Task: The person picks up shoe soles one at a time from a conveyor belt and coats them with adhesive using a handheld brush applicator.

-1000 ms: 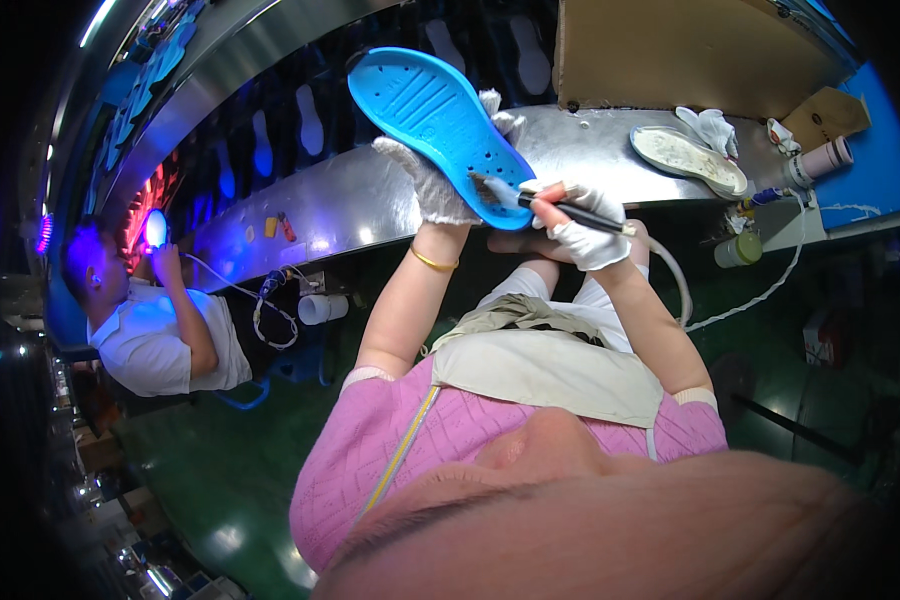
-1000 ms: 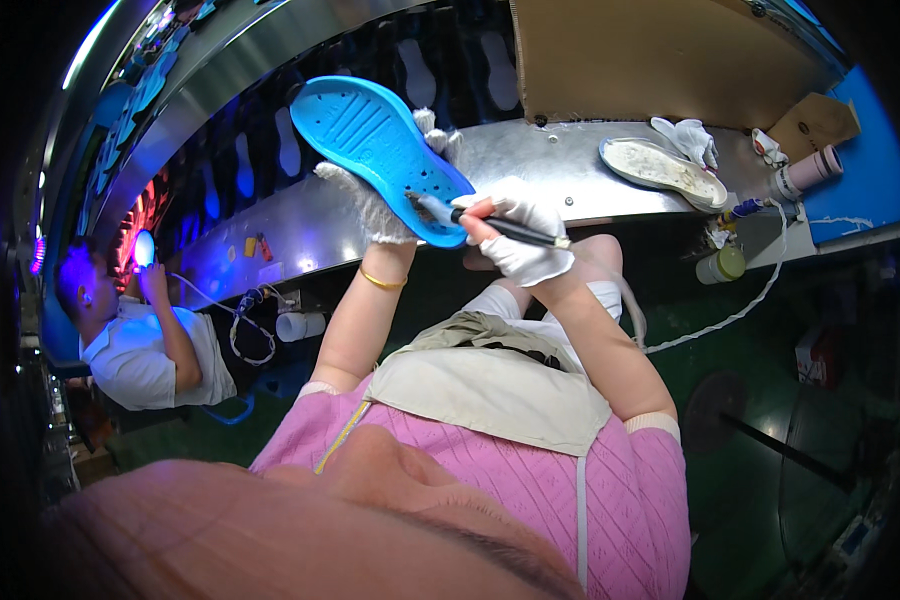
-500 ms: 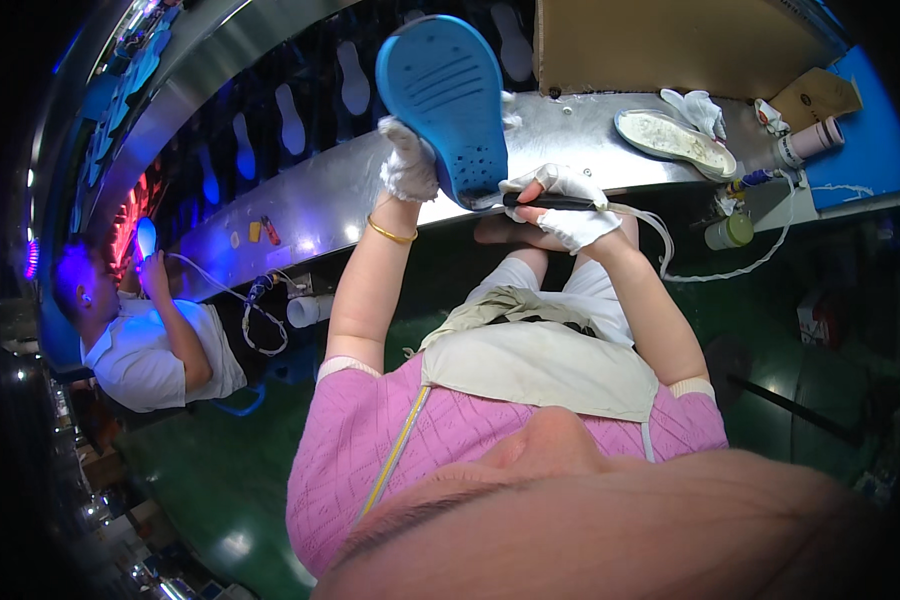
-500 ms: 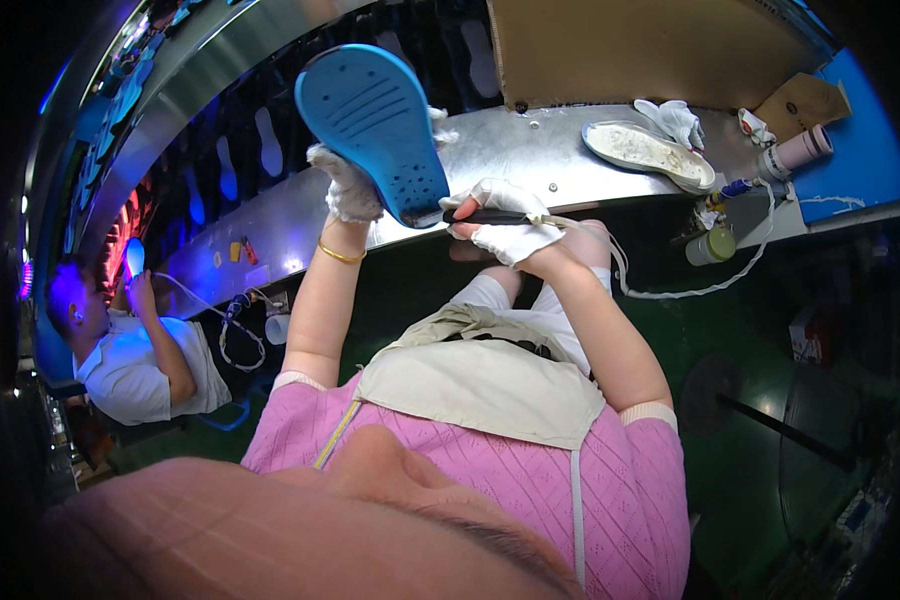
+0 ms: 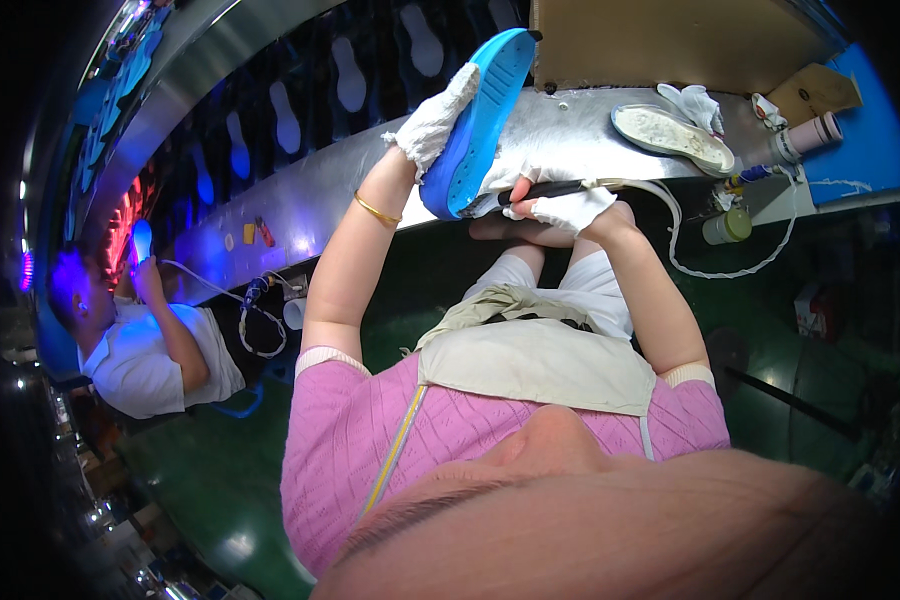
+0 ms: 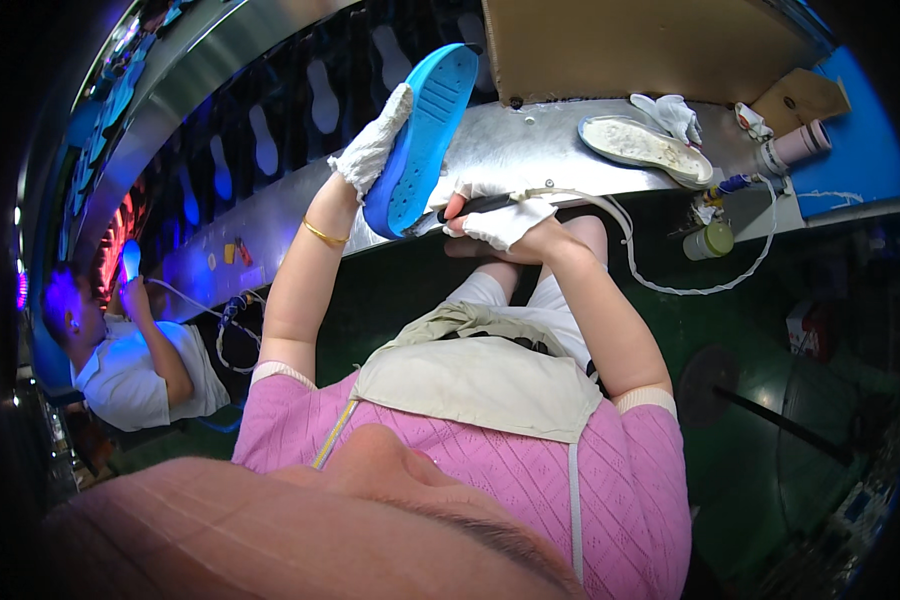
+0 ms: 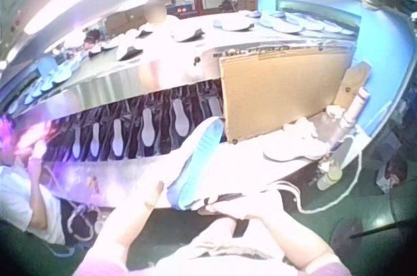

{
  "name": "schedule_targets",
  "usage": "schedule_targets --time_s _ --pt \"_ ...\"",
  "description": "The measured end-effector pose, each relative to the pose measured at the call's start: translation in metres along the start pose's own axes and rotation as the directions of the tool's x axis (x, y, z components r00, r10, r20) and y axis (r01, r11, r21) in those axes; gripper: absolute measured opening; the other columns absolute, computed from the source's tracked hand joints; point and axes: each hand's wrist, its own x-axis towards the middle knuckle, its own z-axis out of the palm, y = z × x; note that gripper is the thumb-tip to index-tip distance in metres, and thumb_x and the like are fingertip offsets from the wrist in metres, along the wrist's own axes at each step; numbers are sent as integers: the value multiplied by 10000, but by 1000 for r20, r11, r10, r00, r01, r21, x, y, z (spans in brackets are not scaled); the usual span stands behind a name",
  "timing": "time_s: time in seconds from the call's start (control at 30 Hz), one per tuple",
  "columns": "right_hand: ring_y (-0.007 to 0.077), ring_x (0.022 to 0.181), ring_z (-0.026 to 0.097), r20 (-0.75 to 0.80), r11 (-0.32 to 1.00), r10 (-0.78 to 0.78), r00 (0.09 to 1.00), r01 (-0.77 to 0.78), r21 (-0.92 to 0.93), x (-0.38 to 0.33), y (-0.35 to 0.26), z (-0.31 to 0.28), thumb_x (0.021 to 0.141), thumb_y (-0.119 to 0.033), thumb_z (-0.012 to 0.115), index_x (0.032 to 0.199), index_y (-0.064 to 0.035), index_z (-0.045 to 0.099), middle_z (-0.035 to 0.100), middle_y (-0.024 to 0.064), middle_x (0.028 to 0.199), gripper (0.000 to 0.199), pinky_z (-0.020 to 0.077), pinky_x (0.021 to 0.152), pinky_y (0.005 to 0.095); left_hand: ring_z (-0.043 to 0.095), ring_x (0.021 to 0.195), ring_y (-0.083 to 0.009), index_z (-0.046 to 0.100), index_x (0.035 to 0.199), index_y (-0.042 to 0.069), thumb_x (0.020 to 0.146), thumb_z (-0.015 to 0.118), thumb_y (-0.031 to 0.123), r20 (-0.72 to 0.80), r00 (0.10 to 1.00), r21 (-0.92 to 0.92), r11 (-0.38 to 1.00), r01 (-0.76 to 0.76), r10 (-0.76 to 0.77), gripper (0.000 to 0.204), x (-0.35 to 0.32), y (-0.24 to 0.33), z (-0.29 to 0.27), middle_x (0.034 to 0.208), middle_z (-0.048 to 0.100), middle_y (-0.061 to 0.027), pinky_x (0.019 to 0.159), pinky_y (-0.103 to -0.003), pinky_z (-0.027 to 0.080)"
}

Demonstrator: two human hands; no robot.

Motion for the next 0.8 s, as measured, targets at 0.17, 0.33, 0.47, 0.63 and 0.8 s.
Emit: schedule_targets --time_s 0.17,0.33,0.47,0.63,0.8 --pt "144 912 574 -78 928 -197 977 160 -336 -5 -8 0 719 40 749 881 -96 616 594 36 1043 250 542 795 324 641 912 -222 543 1313 55 816 565 700 -65 998 12 1000 21 -20 814 3 -2 -5 1112 639 -150 792 -351 557" --pt "154 887 585 32 849 -410 912 394 -353 13 -8 -10 717 -38 751 875 -100 627 626 43 906 211 485 813 294 602 1022 -241 507 1355 40 818 586 683 -31 998 56 997 61 -59 841 5 -3 -8 1215 595 -172 884 -373 518" --pt "169 843 603 -58 885 -289 956 243 -396 23 -8 -24 783 -86 688 826 -86 646 647 52 864 61 485 780 290 632 960 -233 557 1280 22 847 582 648 -58 998 -2 999 -40 39 762 2 -4 -5 1124 631 -164 831 -360 543" --pt "149 806 629 46 904 -346 937 347 -249 8 -19 -33 756 -66 738 835 -74 652 660 50 865 117 516 738 287 668 900 -263 490 1334 45 793 487 763 -38 998 -103 993 -50 47 900 -22 9 -14 1115 635 -176 769 -361 584" --pt "131 837 651 -113 910 -415 903 414 -31 -6 -22 -28 813 -58 738 953 -48 595 654 72 919 200 539 758 259 535 1205 -364 444 1364 0 792 435 797 -12 953 -588 768 -252 304 982 -49 11 -43 1343 508 -220 1025 -492 454"
